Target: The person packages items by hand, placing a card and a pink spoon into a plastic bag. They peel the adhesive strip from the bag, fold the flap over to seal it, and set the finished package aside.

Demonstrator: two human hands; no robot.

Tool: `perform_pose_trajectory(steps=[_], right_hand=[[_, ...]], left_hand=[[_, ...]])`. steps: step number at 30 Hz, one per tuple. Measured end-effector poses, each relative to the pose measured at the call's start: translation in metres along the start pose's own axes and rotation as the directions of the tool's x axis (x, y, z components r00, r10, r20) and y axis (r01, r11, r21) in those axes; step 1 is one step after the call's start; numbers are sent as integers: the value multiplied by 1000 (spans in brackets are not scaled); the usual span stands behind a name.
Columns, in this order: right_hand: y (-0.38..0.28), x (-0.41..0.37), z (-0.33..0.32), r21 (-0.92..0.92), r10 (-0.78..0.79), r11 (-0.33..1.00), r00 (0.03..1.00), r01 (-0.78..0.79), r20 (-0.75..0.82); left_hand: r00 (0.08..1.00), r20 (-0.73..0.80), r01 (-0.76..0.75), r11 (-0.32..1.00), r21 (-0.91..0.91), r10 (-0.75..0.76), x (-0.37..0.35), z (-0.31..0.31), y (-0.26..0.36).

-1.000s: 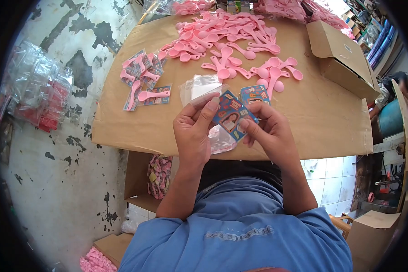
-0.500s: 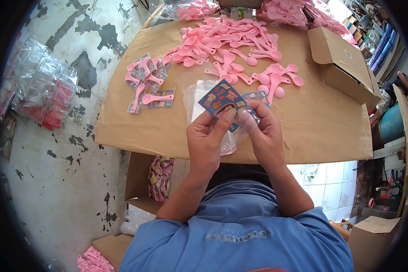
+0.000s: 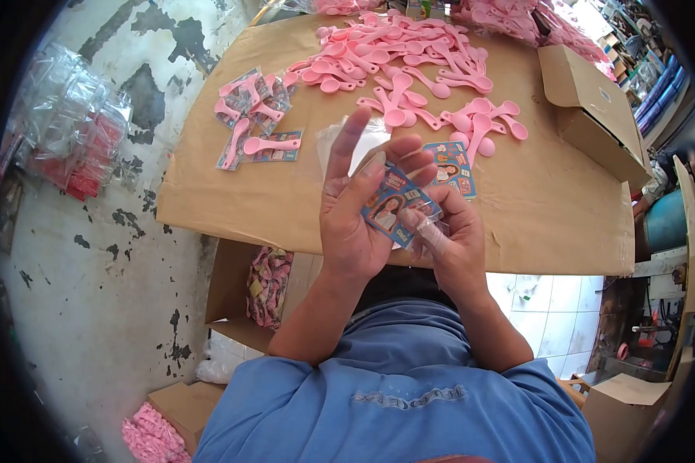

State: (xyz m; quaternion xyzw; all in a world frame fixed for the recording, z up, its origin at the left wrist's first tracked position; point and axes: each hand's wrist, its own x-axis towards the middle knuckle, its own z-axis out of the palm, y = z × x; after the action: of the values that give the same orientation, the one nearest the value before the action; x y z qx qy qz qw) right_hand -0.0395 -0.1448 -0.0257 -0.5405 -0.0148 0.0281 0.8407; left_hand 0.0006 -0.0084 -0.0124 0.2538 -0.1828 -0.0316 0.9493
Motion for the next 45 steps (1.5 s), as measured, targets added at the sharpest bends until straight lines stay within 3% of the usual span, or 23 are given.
perform_pose_trajectory(steps=[4,9,13,15,16,17,18,22,25,28,31,34,37,40,43,45], right_hand=[[0,5,-3,-35,-19,999,999,20,30],[18,13,-1,-48,-164,986,986,162,-39],[3,10,17,-285,-468,866,867,412,-170],[-2,10,-8,-543,-604,601,778,586,171],[-6,11,-17,-614,-606,426,714,664,352],[-12,11,-18,-587,-599,419,696,693,396],[-17,13,-23,-648,-598,448,745,616,296],[-51,41,-54,-814,-534,539,836,217,-131],[-47,70,-90,-949,-329,314,936,-18,-127],[-33,84,-94,-975,-229,175,957,-137,-176],[-19,88,-97,-989,-396,19,907,-149,-144],[-19,93,-105,-984,-413,26,895,-174,-169],[-18,91,-125,-993,-469,47,876,-104,-114],[-24,87,-138,-979,-430,87,880,-183,-203],[-44,67,-112,-947,-494,312,839,-76,-230],[-53,48,-96,-817,-324,572,935,74,-142]], left_hand=[[999,42,24,1000,-10,-24,0,-2,-2],[997,-64,35,998,59,-32,-4,5,-10],[991,-131,22,992,122,-6,-3,-2,-8],[977,-211,8,988,152,25,-2,-3,-4],[973,-229,-5,999,52,16,-1,-12,0],[970,-243,-21,999,-46,9,2,-27,5],[967,-255,-40,989,-142,2,6,-38,13],[939,-322,-176,971,-164,116,7,-55,37],[935,-319,-193,976,-98,153,1,-51,39],[936,-329,-144,989,-27,127,-5,-38,30],[945,-305,-111,992,51,122,-6,-34,27],[956,-265,-105,989,103,129,-4,-34,27],[960,-244,-119,989,86,137,-2,-35,27],[946,-264,-171,982,78,186,4,-40,31],[919,-278,-264,960,90,278,13,-41,36],[887,-313,-320,940,117,340,18,-38,39]])
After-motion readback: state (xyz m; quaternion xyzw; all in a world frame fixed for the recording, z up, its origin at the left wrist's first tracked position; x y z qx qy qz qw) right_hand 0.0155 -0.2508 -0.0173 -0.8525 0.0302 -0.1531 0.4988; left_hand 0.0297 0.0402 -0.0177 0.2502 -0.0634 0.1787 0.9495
